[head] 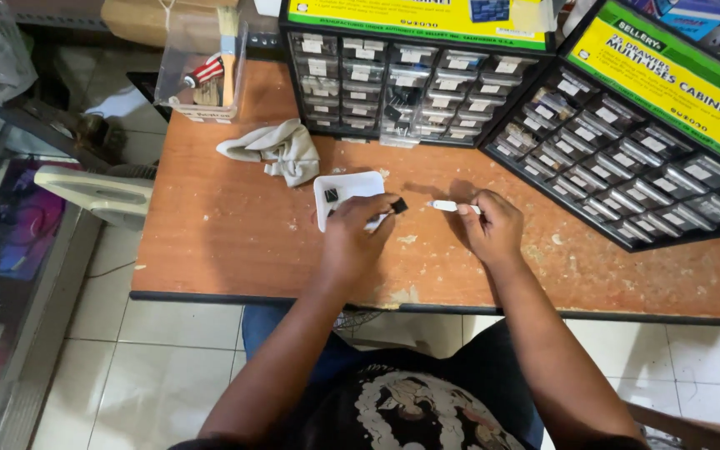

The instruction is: Cleaning individual electronic components by brushing them with a small paintbrush at a repair bench.

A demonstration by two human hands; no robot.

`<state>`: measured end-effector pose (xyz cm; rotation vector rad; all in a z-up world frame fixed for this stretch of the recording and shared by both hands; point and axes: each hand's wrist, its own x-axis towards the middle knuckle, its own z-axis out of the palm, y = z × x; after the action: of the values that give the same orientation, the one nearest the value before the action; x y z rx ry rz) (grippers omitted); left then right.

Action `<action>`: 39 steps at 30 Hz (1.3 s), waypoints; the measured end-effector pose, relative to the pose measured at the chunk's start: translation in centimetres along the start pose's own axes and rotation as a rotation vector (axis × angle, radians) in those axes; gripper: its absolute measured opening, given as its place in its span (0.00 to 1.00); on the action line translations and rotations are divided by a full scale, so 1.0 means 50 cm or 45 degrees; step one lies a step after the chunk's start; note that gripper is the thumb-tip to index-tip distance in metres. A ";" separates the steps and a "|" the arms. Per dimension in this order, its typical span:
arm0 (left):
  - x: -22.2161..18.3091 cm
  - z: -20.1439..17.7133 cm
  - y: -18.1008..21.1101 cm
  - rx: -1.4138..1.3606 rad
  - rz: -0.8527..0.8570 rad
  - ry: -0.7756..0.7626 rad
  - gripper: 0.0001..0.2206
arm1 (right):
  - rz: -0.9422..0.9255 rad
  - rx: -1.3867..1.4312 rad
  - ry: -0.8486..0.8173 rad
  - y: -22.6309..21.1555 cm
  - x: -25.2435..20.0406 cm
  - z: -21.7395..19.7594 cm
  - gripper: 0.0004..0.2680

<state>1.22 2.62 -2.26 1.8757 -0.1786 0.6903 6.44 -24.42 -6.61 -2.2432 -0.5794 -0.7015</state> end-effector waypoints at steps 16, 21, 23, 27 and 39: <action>-0.024 -0.008 0.044 0.124 0.116 -0.030 0.28 | 0.395 0.031 -0.077 -0.229 -0.016 -0.023 0.17; -0.023 -0.016 0.051 0.147 0.161 -0.062 0.30 | 0.431 -0.025 -0.131 -0.238 -0.027 -0.019 0.16; -0.022 -0.019 0.046 0.156 0.160 -0.079 0.30 | 0.455 -0.049 -0.107 -0.237 -0.017 -0.016 0.16; -0.021 -0.036 0.030 0.120 0.049 -0.143 0.26 | 0.538 -0.109 -0.092 -0.220 -0.016 -0.019 0.17; 0.007 -0.208 -0.052 0.257 -0.114 0.227 0.11 | 0.067 -0.159 -0.201 -0.204 0.017 -0.029 0.08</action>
<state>-1.27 13.01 -1.50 1.9875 0.0926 0.8342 0.71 -18.67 -0.21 -2.4363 -0.5638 -0.5509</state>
